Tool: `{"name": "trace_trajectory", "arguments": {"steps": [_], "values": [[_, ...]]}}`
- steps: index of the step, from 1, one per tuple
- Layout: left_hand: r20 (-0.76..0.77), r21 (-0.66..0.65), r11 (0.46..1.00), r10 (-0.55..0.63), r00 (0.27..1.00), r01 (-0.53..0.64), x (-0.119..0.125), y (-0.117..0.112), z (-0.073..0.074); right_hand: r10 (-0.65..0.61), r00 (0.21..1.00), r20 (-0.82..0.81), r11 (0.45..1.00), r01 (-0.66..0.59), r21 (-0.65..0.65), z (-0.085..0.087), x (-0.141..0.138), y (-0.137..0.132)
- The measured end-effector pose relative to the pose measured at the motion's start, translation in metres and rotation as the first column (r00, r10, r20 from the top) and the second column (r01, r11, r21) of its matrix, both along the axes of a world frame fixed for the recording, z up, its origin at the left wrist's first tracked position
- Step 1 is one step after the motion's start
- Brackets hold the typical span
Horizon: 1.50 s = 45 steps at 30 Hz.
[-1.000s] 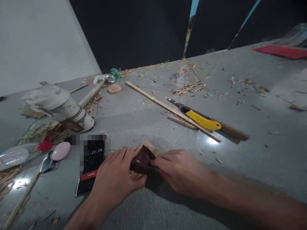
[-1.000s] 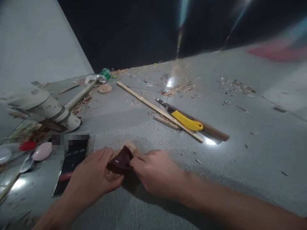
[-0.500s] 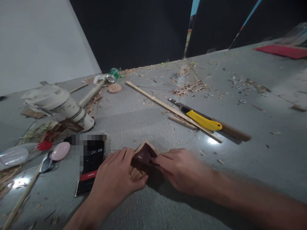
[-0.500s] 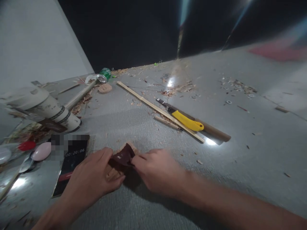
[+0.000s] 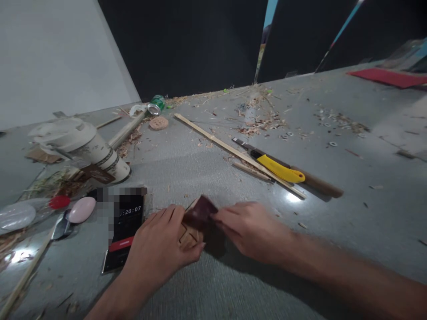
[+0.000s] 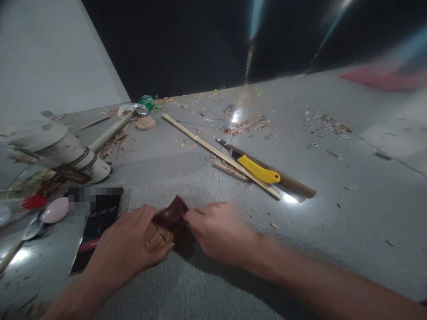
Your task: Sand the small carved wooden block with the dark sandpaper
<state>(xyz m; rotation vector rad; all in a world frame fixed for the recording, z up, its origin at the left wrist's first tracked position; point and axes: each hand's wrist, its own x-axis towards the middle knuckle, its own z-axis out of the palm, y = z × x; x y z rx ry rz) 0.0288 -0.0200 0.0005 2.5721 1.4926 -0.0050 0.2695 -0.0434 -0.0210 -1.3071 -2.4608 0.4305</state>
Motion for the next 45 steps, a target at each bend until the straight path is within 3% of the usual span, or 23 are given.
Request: {"name": "trace_trajectory", "arguments": {"steps": [2, 5, 10, 13, 17, 21, 26, 30, 35, 41, 45], "values": [[0.005, 0.013, 1.0, -0.002, 1.0, 0.002, -0.001, 0.0, -0.001, 0.029, 1.0, 0.005, 1.0, -0.029, -0.004, -0.001, 0.0, 0.001], [0.025, 0.024, 1.0, 0.007, 1.0, -0.008, -0.001, 0.0, -0.002, -0.079, 0.997, -0.004, 0.997, 0.079, 0.02, -0.002, 0.001, 0.004], [0.031, 0.016, 1.0, 0.007, 1.0, -0.008, -0.001, 0.0, -0.001, 0.064, 0.998, 0.004, 0.998, -0.064, -0.012, -0.001, 0.0, 0.005], [0.02, 0.004, 1.0, 0.01, 1.0, -0.01, 0.0, 0.001, 0.001, -0.072, 0.997, -0.007, 0.997, 0.072, 0.011, 0.0, 0.0, 0.005], [0.008, -0.022, 1.0, 0.012, 1.0, -0.012, 0.0, 0.001, 0.002, 0.039, 0.999, 0.006, 0.999, -0.039, -0.003, 0.0, -0.001, 0.006], [0.006, -0.018, 1.0, 0.014, 1.0, -0.014, 0.0, 0.001, 0.001, -0.12, 0.993, -0.002, 0.992, 0.12, 0.035, -0.002, 0.001, 0.007], [0.01, -0.038, 0.999, 0.022, 1.0, -0.022, -0.001, 0.001, 0.0, 0.04, 0.999, -0.023, 0.999, -0.04, 0.016, -0.004, 0.0, 0.004], [0.02, -0.043, 0.999, 0.025, 0.999, -0.024, -0.001, 0.002, -0.002, -0.075, 0.997, -0.026, 0.997, 0.076, 0.03, -0.005, 0.0, 0.004], [0.012, 0.025, 1.0, 0.019, 1.0, -0.019, 0.0, -0.002, -0.007, -0.071, 0.996, -0.048, 0.997, 0.072, 0.009, -0.006, 0.001, 0.006], [-0.089, 0.138, 0.982, 0.145, 0.985, -0.133, -0.006, 0.001, -0.01, -0.067, 0.995, -0.075, 0.997, 0.069, 0.018, -0.004, 0.004, 0.006], [-0.088, 0.144, 0.979, 0.16, 0.983, -0.146, -0.011, 0.004, -0.012, -0.059, 0.996, -0.07, 0.998, 0.061, 0.026, -0.005, 0.005, 0.006]]}}
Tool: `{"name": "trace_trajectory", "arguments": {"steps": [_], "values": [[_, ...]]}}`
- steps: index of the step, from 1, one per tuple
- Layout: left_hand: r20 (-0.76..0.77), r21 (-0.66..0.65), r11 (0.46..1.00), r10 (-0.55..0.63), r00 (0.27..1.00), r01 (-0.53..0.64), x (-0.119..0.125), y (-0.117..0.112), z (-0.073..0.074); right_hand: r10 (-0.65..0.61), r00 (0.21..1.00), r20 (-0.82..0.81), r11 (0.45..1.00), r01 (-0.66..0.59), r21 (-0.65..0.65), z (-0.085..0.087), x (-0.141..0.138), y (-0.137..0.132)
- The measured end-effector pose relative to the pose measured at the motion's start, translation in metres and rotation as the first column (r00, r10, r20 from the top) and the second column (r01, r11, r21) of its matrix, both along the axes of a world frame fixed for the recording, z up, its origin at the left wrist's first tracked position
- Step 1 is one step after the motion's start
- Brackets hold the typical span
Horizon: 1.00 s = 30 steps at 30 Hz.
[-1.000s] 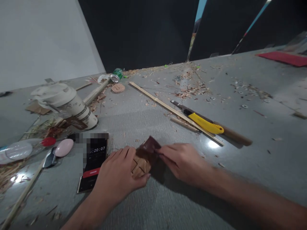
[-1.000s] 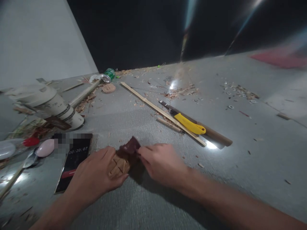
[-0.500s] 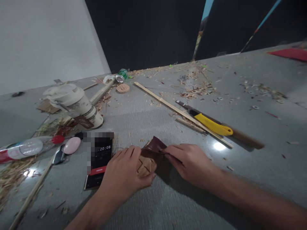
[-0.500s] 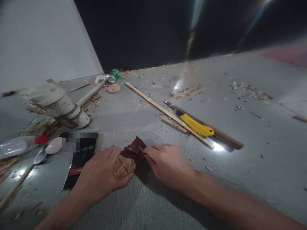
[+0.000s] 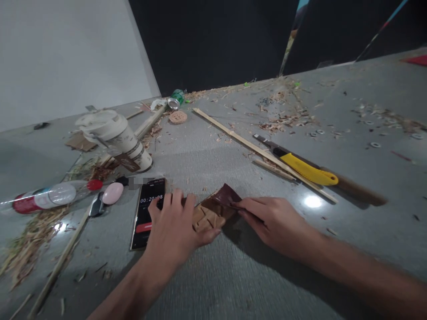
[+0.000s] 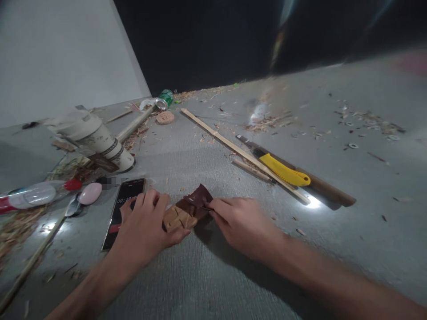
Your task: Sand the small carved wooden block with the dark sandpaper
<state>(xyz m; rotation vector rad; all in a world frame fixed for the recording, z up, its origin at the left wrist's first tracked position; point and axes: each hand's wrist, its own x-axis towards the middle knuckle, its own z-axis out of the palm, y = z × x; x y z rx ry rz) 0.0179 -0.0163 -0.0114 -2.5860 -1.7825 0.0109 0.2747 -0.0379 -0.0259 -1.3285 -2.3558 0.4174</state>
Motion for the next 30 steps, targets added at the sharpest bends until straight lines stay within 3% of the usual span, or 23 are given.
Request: {"name": "trace_trajectory", "arguments": {"steps": [6, 11, 16, 20, 23, 30], "values": [[0.013, 0.006, 1.0, -0.008, 1.0, 0.008, 0.001, -0.002, -0.001, 0.002, 1.0, 0.008, 1.0, -0.002, -0.006, -0.001, 0.001, 0.0], [0.076, 0.049, 0.998, -0.034, 0.997, 0.03, -0.024, 0.016, 0.014, -0.009, 1.0, 0.028, 1.0, 0.01, -0.019, -0.001, 0.002, -0.001], [0.209, 0.251, 0.949, 0.139, 0.968, -0.19, -0.072, 0.048, 0.02, -0.009, 1.0, 0.022, 1.0, 0.009, -0.014, -0.003, 0.003, 0.001], [0.212, 0.108, 0.972, 0.183, 0.96, -0.209, -0.09, 0.059, 0.008, -0.012, 1.0, 0.02, 1.0, 0.012, -0.023, -0.003, 0.004, 0.001], [0.214, 0.074, 0.979, 0.17, 0.962, -0.19, -0.096, 0.063, 0.001, -0.01, 1.0, 0.017, 0.999, 0.01, -0.034, -0.002, 0.004, 0.001], [0.281, 0.006, 0.997, 0.069, 0.957, -0.074, -0.122, 0.075, 0.001, -0.006, 1.0, 0.004, 1.0, 0.006, -0.018, 0.002, 0.004, 0.003]]}}
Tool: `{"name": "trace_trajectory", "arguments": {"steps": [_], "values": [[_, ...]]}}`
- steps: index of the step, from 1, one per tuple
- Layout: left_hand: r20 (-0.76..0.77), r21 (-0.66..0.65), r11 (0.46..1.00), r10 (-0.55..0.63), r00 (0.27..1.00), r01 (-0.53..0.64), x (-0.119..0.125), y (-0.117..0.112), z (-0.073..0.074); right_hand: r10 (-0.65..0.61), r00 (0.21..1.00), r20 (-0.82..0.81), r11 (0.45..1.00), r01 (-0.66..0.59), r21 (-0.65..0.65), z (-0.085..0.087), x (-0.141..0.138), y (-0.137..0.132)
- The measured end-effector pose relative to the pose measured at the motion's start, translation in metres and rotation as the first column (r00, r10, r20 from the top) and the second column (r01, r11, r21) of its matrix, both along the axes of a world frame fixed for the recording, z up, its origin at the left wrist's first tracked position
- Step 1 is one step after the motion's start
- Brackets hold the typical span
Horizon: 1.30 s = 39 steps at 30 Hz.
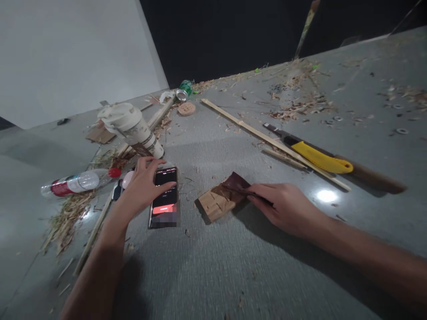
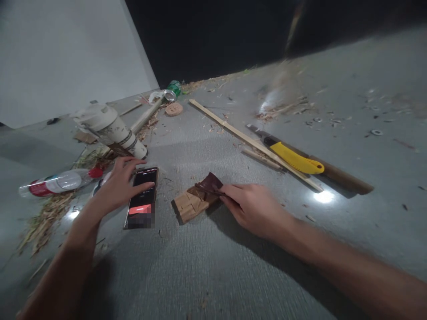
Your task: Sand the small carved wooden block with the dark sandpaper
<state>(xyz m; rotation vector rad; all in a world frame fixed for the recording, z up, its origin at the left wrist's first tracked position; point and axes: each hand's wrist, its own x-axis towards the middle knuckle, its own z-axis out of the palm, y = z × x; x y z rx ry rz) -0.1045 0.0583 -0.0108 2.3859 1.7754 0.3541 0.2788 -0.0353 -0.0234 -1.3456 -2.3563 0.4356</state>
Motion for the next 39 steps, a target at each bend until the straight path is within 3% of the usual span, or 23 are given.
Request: {"name": "trace_trajectory", "arguments": {"steps": [11, 20, 39], "values": [[0.073, -0.072, 0.976, -0.201, 0.977, 0.207, -0.0067, 0.0093, 0.0008, -0.002, 0.998, 0.063, 0.999, 0.0, 0.041, 0.0024, -0.0026, -0.0026], [0.092, -0.08, 0.972, -0.214, 0.972, 0.222, -0.0082, 0.0102, 0.0014, -0.065, 0.996, 0.068, 0.997, 0.062, 0.045, 0.0061, 0.0, -0.0015], [0.119, -0.105, 0.968, -0.216, 0.969, 0.229, -0.0063, 0.0089, 0.005, -0.063, 0.994, 0.085, 0.997, 0.059, 0.054, 0.0057, 0.0004, -0.0016]]}}
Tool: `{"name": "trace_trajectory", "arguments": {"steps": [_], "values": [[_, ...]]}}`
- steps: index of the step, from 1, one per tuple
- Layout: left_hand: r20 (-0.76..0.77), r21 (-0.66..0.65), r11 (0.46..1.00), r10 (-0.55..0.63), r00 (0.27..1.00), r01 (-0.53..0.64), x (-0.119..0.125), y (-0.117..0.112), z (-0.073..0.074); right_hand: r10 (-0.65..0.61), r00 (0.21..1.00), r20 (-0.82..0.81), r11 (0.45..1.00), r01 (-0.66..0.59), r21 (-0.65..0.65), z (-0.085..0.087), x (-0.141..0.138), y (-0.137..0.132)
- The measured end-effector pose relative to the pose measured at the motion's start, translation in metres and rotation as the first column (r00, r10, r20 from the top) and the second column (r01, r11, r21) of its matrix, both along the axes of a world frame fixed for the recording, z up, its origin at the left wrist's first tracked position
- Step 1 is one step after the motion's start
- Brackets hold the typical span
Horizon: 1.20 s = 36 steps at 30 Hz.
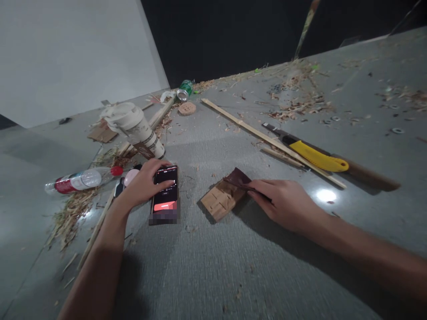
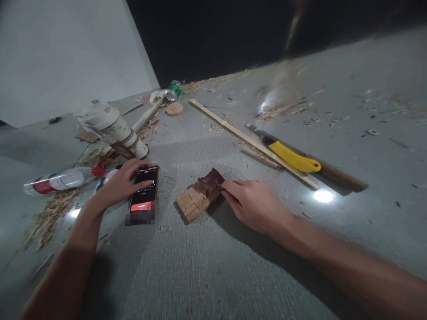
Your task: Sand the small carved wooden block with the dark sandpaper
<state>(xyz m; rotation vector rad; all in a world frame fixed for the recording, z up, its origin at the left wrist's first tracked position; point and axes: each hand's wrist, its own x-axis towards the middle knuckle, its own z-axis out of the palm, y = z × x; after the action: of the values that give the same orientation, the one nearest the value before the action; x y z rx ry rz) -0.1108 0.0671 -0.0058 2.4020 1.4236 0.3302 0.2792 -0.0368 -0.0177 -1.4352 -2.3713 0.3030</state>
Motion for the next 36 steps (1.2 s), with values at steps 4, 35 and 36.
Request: {"name": "trace_trajectory", "arguments": {"steps": [4, 35, 36], "values": [[-0.004, -0.006, 1.0, 0.005, 1.0, -0.005, 0.0002, -0.0008, 0.0014, 0.002, 1.0, -0.018, 1.0, -0.002, -0.002, 0.0005, 0.0009, -0.0001], [-0.002, -0.022, 1.0, 0.0, 1.0, -0.001, 0.0015, -0.0022, 0.0026, 0.0, 1.0, 0.006, 1.0, 0.0, -0.001, -0.0069, 0.0041, 0.0003], [-0.007, -0.026, 1.0, 0.002, 1.0, -0.002, 0.0017, -0.0023, 0.0025, 0.0, 1.0, 0.007, 1.0, 0.0, 0.006, -0.007, 0.0041, 0.0004]]}}
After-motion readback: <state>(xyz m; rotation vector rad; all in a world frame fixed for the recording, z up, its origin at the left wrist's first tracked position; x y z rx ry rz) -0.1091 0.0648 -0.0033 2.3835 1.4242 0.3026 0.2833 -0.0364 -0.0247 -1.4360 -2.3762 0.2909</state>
